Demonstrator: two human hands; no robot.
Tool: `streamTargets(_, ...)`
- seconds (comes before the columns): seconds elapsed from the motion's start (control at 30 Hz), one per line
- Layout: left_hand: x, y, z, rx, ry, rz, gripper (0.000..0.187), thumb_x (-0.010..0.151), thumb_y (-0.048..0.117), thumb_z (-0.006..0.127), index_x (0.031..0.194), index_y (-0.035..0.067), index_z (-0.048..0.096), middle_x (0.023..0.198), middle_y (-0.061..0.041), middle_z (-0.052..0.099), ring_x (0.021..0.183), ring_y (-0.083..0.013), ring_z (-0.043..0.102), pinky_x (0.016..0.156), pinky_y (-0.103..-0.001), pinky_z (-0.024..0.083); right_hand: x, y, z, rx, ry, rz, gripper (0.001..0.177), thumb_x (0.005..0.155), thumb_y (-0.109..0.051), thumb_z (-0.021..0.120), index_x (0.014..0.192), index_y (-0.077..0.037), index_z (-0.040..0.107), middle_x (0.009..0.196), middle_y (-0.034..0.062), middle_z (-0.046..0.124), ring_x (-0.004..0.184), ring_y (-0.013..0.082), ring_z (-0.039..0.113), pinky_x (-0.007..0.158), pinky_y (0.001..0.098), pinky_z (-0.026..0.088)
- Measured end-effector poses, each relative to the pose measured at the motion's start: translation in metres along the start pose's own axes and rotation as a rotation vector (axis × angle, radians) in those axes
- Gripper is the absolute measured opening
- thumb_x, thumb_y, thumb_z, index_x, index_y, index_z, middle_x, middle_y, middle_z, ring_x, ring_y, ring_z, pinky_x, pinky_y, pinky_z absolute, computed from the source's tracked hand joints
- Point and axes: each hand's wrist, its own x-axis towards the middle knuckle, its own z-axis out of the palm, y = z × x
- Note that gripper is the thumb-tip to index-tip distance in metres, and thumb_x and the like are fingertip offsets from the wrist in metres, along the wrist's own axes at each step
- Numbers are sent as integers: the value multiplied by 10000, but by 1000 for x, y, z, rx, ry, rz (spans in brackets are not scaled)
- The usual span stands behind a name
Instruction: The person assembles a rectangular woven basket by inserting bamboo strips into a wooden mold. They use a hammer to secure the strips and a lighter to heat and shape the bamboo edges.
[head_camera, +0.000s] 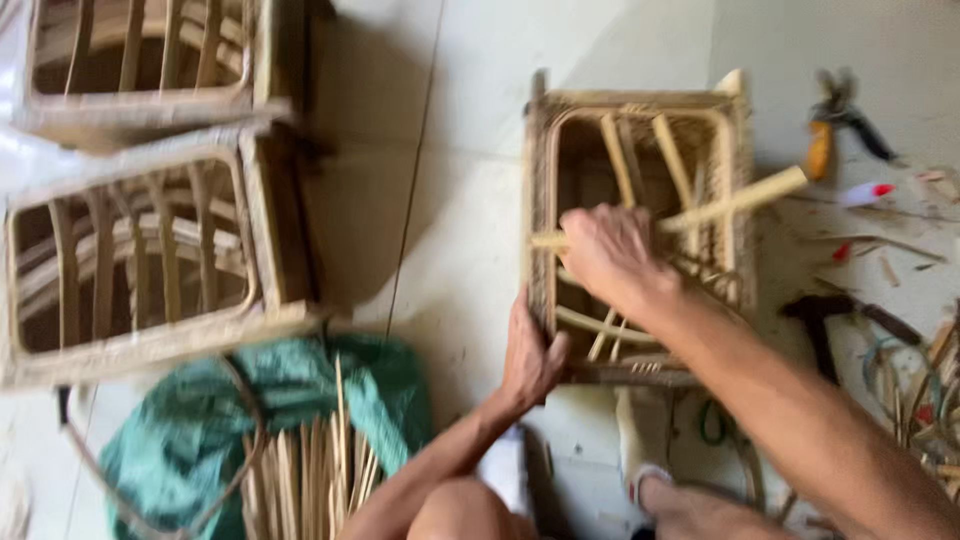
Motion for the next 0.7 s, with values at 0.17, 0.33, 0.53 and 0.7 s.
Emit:
streamTargets(0.17, 3, 8, -2, -26, -34, -106, 890, 809, 132, 641, 1547, -103, 203, 1453, -331, 433, 1347, -437, 469, 1172, -446, 372, -14, -9, -1, 231, -120, -18, 364, 971, -455, 631, 927, -104, 718, 623, 45, 566, 527, 176, 473, 516, 348, 393)
streamTargets(0.33, 9, 9, 1, -44, -66, -79, 866, 824, 81, 611, 1584, -35, 213, 1420, -311, 479, 1271, -428, 515, 1112, -459, 409, -26, -10, 30, 57, 227, 5, 461, 1054, -407, 606, 749, -99, 764, 652, 85, 685, 644, 214, 574, 684, 414, 466)
streamTargets(0.53, 7, -2, 8, -397, -124, -147, 857, 877, 65, 615, 1598, 29, 153, 1376, -254, 520, 1253, -346, 541, 1075, -487, 448, -52, 10, 60, 395, 305, -124, 164, 839, -105, 635, 861, -123, 797, 806, 193, 672, 770, 381, 651, 699, 534, 532)
streamTargets(0.7, -2, -19, 5, -274, -132, -91, 853, 918, 191, 662, 1591, 14, 170, 1332, -234, 576, 1213, -330, 572, 1066, -471, 453, -53, -31, 78, 394, 277, -88, 128, 865, -249, 675, 923, -231, 787, 771, 184, 659, 842, 366, 619, 861, 525, 463)
